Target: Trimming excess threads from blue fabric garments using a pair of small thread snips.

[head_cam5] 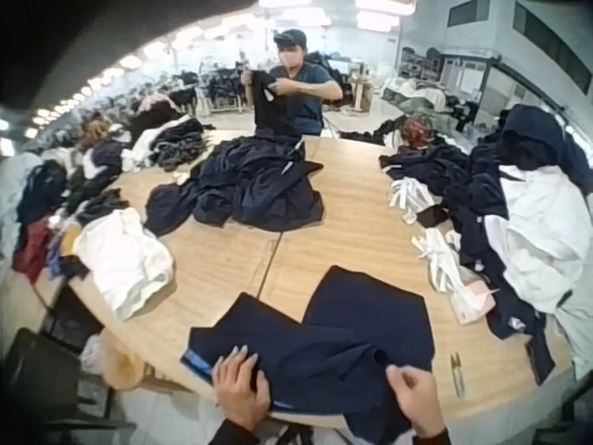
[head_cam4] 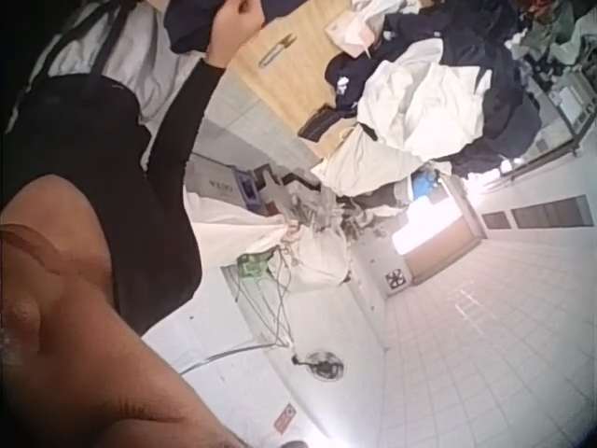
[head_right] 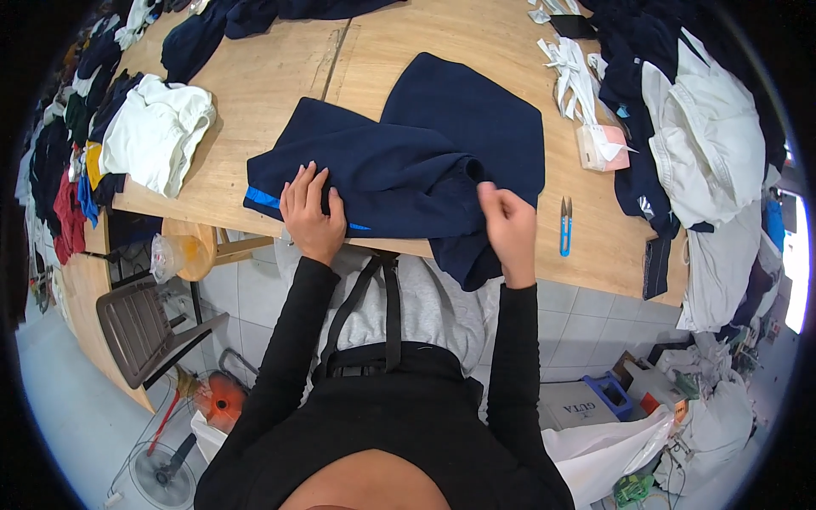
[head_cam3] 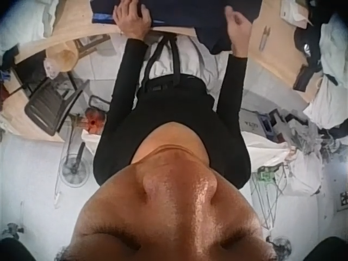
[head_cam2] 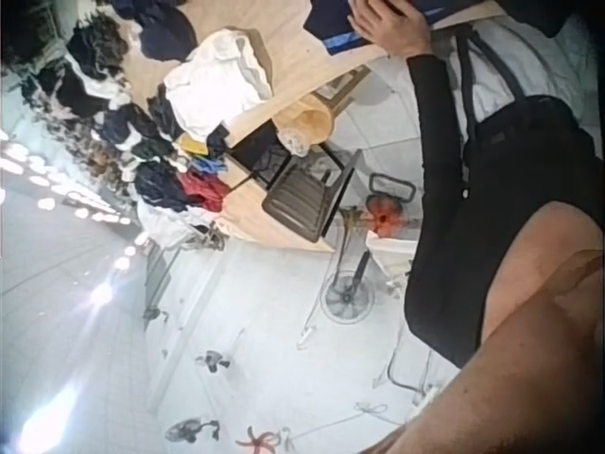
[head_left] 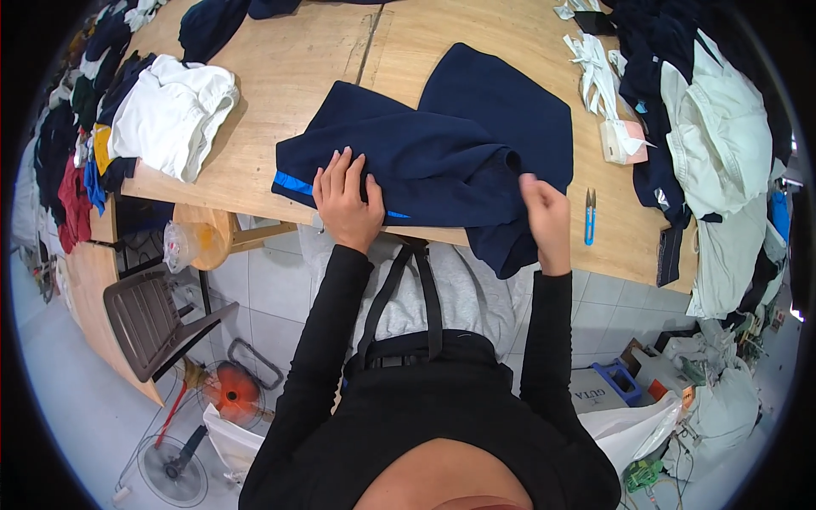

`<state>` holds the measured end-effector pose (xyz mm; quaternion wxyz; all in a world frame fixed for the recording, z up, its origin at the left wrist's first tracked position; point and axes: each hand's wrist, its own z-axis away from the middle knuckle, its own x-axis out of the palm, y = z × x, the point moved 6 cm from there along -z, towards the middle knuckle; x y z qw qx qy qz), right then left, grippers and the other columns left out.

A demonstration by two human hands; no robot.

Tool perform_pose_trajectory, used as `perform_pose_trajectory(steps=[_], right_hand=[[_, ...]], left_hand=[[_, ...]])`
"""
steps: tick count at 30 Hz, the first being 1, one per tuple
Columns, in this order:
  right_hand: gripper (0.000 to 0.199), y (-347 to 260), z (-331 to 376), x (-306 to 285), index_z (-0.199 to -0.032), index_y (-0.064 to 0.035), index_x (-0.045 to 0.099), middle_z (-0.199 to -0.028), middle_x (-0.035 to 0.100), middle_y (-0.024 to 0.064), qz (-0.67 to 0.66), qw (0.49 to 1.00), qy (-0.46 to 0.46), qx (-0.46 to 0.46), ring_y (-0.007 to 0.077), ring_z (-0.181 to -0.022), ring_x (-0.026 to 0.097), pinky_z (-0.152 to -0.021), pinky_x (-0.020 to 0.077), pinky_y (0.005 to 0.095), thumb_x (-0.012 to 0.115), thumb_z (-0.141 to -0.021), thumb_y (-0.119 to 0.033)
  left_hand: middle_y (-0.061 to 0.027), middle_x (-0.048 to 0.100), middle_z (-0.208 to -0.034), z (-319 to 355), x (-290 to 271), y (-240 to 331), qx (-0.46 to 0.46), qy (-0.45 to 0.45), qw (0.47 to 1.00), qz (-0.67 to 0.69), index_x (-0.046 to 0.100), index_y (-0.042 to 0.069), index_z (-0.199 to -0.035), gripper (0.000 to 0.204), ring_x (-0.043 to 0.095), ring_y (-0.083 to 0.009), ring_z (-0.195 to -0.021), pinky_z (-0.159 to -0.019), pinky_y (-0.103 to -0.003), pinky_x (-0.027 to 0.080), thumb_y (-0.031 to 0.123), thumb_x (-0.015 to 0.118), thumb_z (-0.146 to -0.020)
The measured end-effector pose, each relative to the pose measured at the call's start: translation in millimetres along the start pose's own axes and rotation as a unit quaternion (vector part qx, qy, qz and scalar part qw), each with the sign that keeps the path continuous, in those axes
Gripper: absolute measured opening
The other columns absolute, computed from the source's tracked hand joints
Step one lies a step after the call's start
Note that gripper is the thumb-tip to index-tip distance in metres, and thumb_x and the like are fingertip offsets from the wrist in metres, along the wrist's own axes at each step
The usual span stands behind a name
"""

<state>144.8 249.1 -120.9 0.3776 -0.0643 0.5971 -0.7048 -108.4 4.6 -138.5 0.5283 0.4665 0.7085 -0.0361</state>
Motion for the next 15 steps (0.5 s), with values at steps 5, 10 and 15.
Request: perform_pose_trajectory(steps=[5,10,15], right_hand=[[0.017,-26,8,31,-0.112,0.0037,0.074,-0.092,0.070,-0.0046,-0.133,0.990,0.001,-0.036,0.0021,-0.081,0.058,-0.075,0.0461,0.0198,0.069,-0.110,-0.012],[0.013,-50,40,36,-0.115,0.0018,0.068,-0.100,0.068,-0.0055,-0.227,0.973,-0.031,-0.027,0.0007,-0.091,0.056,-0.082,0.0445,0.0186,0.064,-0.112,-0.010],[0.010,-60,62,38,-0.117,0.0000,0.066,-0.101,0.063,-0.0065,-0.247,0.968,-0.044,-0.016,-0.0006,-0.092,0.053,-0.084,0.0424,0.0177,0.061,-0.114,-0.008]], left_hand=[[-0.0090,0.069,-0.146,1,-1,-6,0.002,0.005,1.000,-0.001,0.076,0.009,-0.128,0.036,0.059,-0.0303,-0.143,-0.125,-0.051,0.036,0.017,0.072,-0.093],[-0.0115,0.072,-0.141,-7,-14,1,-0.012,-0.010,0.998,0.068,0.078,0.008,-0.124,0.029,0.059,-0.0311,-0.143,-0.124,-0.049,0.038,0.015,0.075,-0.096],[-0.0127,0.078,-0.118,-22,-57,53,-0.047,-0.050,0.927,0.368,0.080,0.003,-0.117,0.018,0.069,-0.0272,-0.117,-0.101,-0.038,0.052,0.006,0.074,-0.100]])
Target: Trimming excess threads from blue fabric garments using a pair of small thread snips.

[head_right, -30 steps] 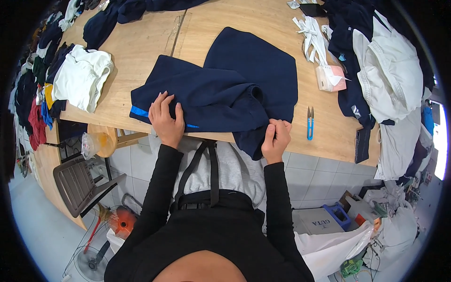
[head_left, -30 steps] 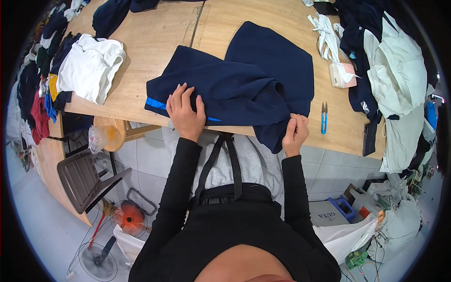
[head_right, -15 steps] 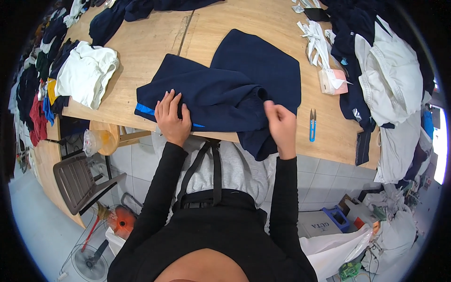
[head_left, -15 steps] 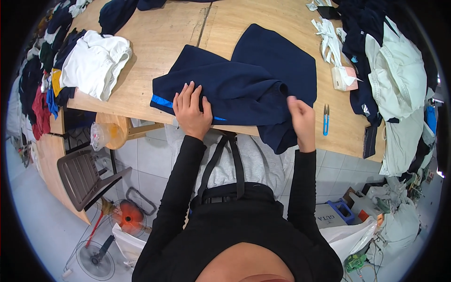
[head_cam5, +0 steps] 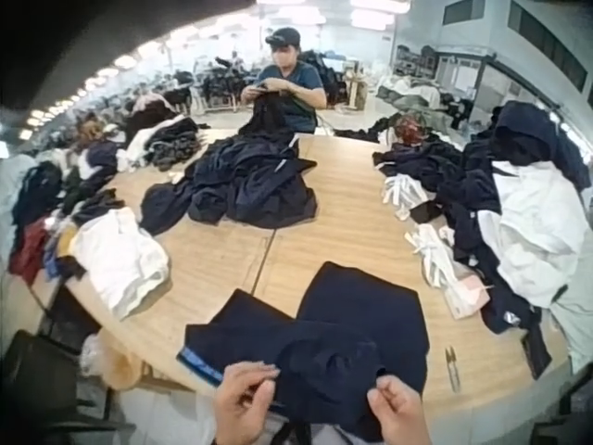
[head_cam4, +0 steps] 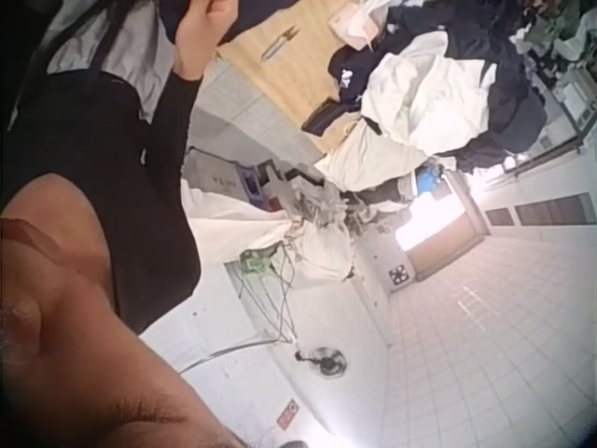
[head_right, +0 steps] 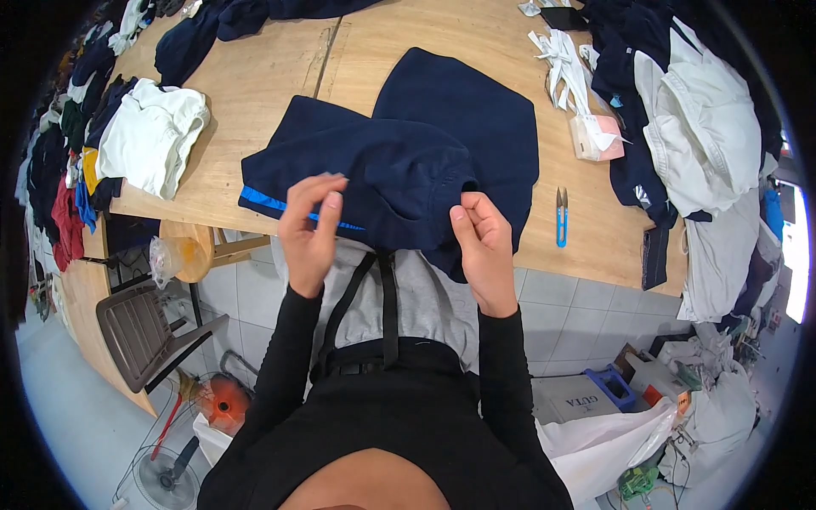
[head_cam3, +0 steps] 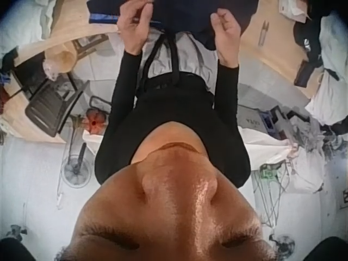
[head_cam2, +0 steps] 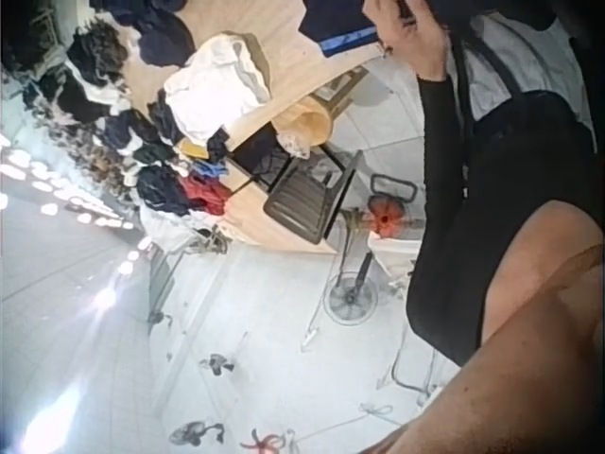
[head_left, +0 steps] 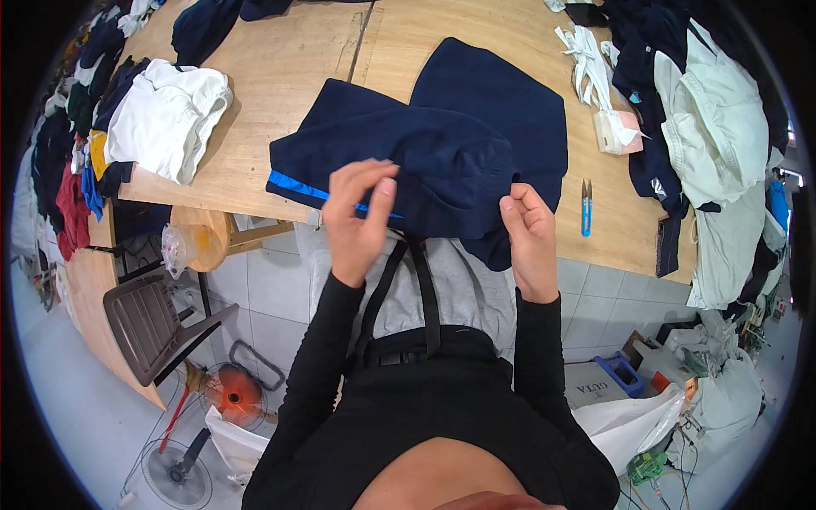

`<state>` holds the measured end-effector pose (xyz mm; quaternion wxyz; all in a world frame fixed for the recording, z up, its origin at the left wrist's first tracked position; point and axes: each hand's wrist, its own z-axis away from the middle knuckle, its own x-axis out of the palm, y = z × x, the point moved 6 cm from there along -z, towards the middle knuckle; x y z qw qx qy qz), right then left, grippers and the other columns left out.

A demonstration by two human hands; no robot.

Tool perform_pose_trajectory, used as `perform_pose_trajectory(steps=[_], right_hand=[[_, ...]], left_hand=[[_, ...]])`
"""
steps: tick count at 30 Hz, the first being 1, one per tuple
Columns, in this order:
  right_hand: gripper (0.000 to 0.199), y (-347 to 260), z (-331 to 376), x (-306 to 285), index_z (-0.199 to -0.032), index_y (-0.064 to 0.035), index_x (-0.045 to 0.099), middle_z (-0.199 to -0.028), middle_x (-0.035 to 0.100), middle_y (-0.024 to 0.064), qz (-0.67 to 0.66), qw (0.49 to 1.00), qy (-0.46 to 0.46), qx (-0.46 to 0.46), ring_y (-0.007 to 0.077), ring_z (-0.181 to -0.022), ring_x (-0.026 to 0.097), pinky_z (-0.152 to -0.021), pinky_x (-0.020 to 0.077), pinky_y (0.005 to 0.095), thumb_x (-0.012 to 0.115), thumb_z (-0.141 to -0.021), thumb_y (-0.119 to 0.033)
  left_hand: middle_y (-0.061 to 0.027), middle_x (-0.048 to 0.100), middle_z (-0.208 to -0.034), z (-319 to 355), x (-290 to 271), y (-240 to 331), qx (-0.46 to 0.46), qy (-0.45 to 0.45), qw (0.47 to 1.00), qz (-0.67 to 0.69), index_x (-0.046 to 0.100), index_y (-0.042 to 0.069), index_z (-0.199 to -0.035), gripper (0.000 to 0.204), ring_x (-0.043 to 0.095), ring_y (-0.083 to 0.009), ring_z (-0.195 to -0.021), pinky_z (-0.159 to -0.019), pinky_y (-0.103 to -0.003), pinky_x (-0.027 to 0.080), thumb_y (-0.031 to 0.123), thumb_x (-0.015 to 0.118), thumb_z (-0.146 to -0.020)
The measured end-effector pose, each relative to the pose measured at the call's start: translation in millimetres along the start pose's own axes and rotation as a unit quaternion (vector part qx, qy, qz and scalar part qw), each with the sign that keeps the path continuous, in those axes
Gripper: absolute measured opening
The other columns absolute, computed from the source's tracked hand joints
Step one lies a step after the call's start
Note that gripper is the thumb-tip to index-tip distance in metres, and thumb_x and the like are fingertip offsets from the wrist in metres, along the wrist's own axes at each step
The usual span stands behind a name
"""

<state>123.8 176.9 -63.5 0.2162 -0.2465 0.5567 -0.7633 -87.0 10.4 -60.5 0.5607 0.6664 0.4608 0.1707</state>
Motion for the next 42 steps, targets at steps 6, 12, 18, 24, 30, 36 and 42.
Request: perform_pose_trajectory(steps=[6,12,18,24,30,36,42], right_hand=[[0.010,-3,3,11,-0.118,-0.0003,0.065,-0.102,0.065,-0.0058,-0.006,1.000,0.003,0.006,-0.0004,-0.093,0.053,-0.083,0.0423,0.0181,0.061,-0.113,-0.007],[0.012,-4,7,16,-0.122,0.0003,0.065,-0.104,0.068,-0.0034,0.008,0.999,-0.032,0.005,0.0015,-0.092,0.056,-0.083,0.0445,0.0195,0.062,-0.111,-0.004],[0.015,-5,10,19,-0.123,0.0015,0.065,-0.108,0.071,0.0003,0.021,0.999,-0.038,-0.005,0.0038,-0.098,0.062,-0.088,0.0497,0.0212,0.064,-0.108,-0.001],[0.016,-5,12,16,-0.122,0.0020,0.066,-0.109,0.072,0.0013,0.048,0.998,-0.046,-0.006,0.0050,-0.097,0.064,-0.087,0.0511,0.0219,0.066,-0.106,0.000],[0.015,0,12,15,-0.121,0.0025,0.066,-0.106,0.072,0.0010,0.046,0.998,-0.046,-0.012,0.0043,-0.095,0.063,-0.085,0.0501,0.0210,0.067,-0.105,0.001],[0.017,4,12,18,-0.123,0.0028,0.067,-0.104,0.072,0.0009,0.052,0.998,-0.026,-0.010,0.0041,-0.092,0.062,-0.083,0.0497,0.0210,0.068,-0.105,0.000],[0.024,0,-6,-29,-0.129,0.0008,0.069,-0.106,0.079,0.0103,0.194,0.969,0.072,-0.132,0.0179,-0.095,0.076,-0.081,0.0565,0.0280,0.070,-0.107,-0.008]], left_hand=[[-0.0082,0.072,-0.116,30,36,36,-0.098,-0.093,0.981,0.140,0.076,0.001,-0.120,0.026,0.065,-0.0094,-0.080,-0.070,-0.023,0.050,-0.008,0.072,-0.096],[-0.0114,0.070,-0.128,36,49,51,-0.080,-0.113,0.983,0.121,0.075,0.000,-0.122,0.031,0.075,-0.0106,-0.082,-0.069,-0.023,0.057,-0.009,0.077,-0.093],[-0.0122,0.077,-0.120,35,49,56,-0.042,-0.099,0.992,0.070,0.080,0.001,-0.115,0.027,0.079,-0.0135,-0.082,-0.067,-0.025,0.061,-0.003,0.085,-0.089],[-0.0136,0.081,-0.109,34,47,63,0.029,-0.066,0.997,0.015,0.083,0.001,-0.109,0.022,0.079,-0.0170,-0.081,-0.067,-0.027,0.061,-0.002,0.086,-0.088],[-0.0130,0.078,-0.104,38,49,59,0.028,-0.052,0.998,0.006,0.077,-0.002,-0.104,0.012,0.077,-0.0178,-0.078,-0.066,-0.029,0.060,-0.006,0.080,-0.093],[-0.0120,0.069,-0.101,41,53,49,-0.086,-0.100,0.988,0.081,0.066,-0.004,-0.107,0.006,0.077,-0.0190,-0.078,-0.068,-0.030,0.062,-0.008,0.066,-0.103],[-0.0102,0.065,-0.102,45,63,35,-0.203,-0.134,0.949,0.203,0.058,-0.004,-0.110,0.003,0.078,-0.0183,-0.084,-0.076,-0.031,0.066,-0.004,0.055,-0.111]])
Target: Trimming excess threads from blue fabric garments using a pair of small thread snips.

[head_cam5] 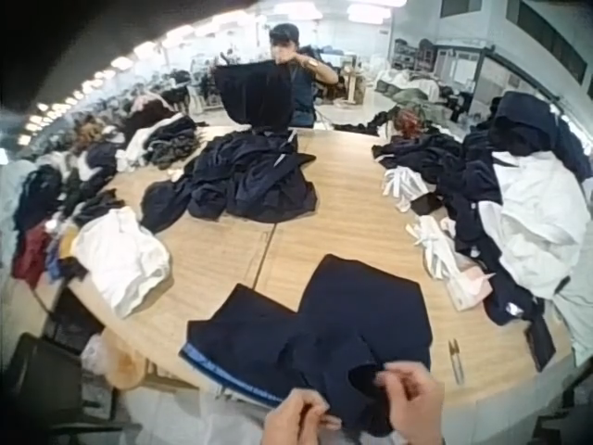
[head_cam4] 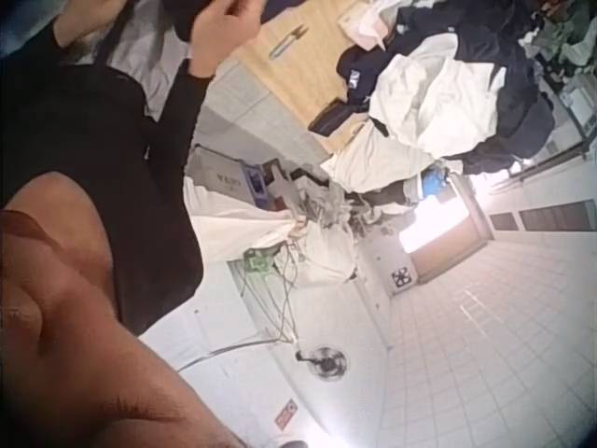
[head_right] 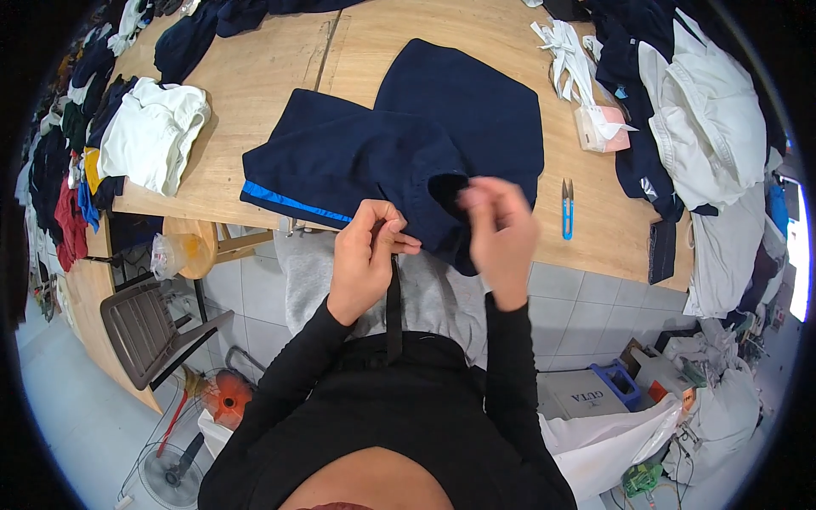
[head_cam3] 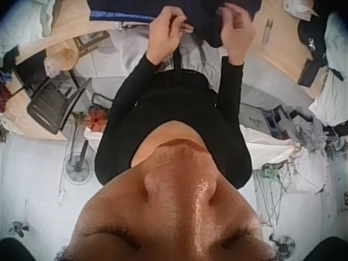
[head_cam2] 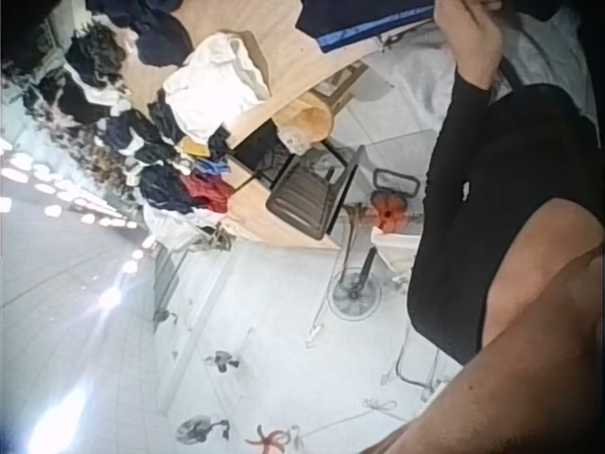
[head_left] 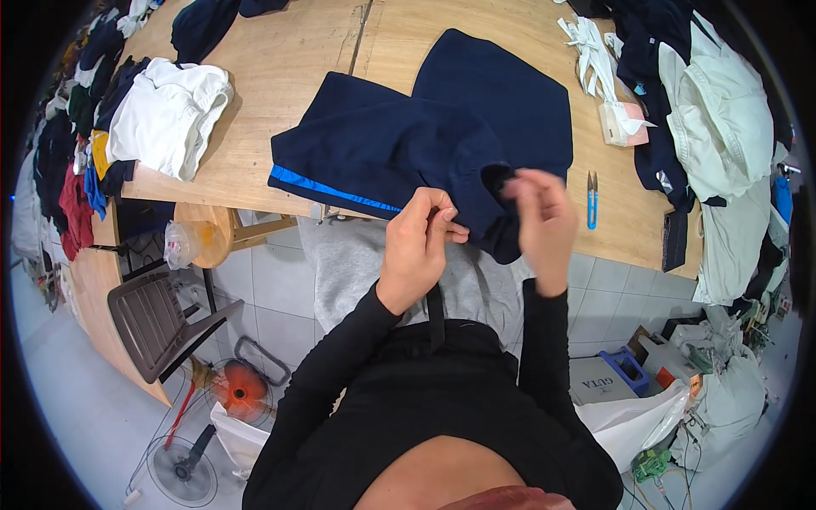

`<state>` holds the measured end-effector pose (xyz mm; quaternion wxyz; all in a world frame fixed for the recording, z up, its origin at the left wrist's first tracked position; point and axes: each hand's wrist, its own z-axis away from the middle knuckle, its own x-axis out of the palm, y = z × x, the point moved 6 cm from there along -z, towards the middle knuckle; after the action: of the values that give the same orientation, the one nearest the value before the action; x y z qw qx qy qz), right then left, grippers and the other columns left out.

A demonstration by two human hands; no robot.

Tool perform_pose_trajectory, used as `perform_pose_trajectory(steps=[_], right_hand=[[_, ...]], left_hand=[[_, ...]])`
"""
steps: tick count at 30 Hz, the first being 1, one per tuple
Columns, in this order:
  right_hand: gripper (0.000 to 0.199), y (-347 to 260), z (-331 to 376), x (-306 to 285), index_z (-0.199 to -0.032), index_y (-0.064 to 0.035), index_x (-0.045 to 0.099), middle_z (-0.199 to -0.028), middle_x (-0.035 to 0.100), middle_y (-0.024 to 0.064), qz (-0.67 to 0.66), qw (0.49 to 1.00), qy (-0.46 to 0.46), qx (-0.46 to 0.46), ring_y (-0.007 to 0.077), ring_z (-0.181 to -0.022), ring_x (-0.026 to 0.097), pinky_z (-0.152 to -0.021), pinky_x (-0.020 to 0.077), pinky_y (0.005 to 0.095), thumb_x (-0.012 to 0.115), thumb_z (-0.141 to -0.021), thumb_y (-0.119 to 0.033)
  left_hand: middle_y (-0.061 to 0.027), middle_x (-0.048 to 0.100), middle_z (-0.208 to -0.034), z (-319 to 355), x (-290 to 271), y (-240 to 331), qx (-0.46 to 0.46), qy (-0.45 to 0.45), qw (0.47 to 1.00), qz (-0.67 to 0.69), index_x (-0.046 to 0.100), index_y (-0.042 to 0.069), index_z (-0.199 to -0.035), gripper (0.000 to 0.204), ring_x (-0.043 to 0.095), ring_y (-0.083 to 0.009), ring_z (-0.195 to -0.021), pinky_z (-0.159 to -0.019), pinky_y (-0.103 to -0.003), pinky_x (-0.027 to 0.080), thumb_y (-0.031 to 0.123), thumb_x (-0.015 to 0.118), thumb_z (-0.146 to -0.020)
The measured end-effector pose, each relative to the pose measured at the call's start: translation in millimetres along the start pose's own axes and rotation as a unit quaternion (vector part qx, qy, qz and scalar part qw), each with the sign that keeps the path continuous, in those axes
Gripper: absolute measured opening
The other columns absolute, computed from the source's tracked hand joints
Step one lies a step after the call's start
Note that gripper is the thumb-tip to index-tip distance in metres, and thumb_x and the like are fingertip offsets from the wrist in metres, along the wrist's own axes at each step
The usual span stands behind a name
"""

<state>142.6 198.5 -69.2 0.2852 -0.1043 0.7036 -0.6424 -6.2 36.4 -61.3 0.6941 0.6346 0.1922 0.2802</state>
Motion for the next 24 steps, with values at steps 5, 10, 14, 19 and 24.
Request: perform_pose_trajectory(steps=[5,10,14,19,24], right_hand=[[0.036,72,-26,-107,-0.134,0.0003,0.068,-0.133,0.072,0.0212,0.496,0.854,0.150,-0.047,0.0406,-0.123,0.067,-0.102,0.0535,0.0486,0.070,-0.105,-0.021],[0.036,98,-3,-108,-0.136,-0.0002,0.067,-0.137,0.070,0.0173,0.536,0.825,0.160,-0.083,0.0382,-0.125,0.063,-0.105,0.0510,0.0489,0.068,-0.105,-0.018],[0.032,93,1,-100,-0.134,0.0005,0.067,-0.131,0.072,0.0174,0.527,0.834,0.150,-0.060,0.0382,-0.117,0.065,-0.099,0.0537,0.0468,0.064,-0.103,-0.006],[0.032,94,3,-112,-0.132,0.0006,0.068,-0.123,0.074,0.0196,0.546,0.820,0.157,-0.069,0.0399,-0.107,0.067,-0.092,0.0563,0.0463,0.061,-0.101,0.000],[0.025,68,4,-118,-0.130,-0.0012,0.070,-0.109,0.075,0.0184,0.493,0.845,0.192,-0.076,0.0364,-0.089,0.071,-0.081,0.0580,0.0457,0.059,-0.107,-0.005]], left_hand=[[-0.0056,0.061,-0.104,2,0,-8,-0.036,-0.033,0.998,0.045,0.054,-0.001,-0.112,0.007,0.075,-0.0156,-0.094,-0.088,-0.032,0.066,0.003,0.049,-0.116],[-0.0058,0.059,-0.105,1,-5,-11,-0.025,-0.038,0.999,0.026,0.052,0.000,-0.112,0.007,0.069,-0.0132,-0.095,-0.092,-0.034,0.065,0.003,0.048,-0.116],[-0.0064,0.059,-0.107,0,-7,-16,-0.013,-0.037,0.999,0.019,0.051,0.000,-0.112,0.007,0.068,-0.0131,-0.097,-0.093,-0.035,0.065,0.003,0.047,-0.117],[-0.0079,0.059,-0.110,-2,-9,-16,-0.005,-0.036,0.999,0.005,0.050,0.001,-0.112,0.006,0.069,-0.0150,-0.096,-0.091,-0.035,0.065,0.004,0.047,-0.117],[-0.0090,0.059,-0.107,-4,-9,-14,-0.014,-0.026,1.000,0.000,0.049,0.000,-0.111,0.006,0.071,-0.0165,-0.093,-0.089,-0.034,0.065,0.002,0.046,-0.116]])
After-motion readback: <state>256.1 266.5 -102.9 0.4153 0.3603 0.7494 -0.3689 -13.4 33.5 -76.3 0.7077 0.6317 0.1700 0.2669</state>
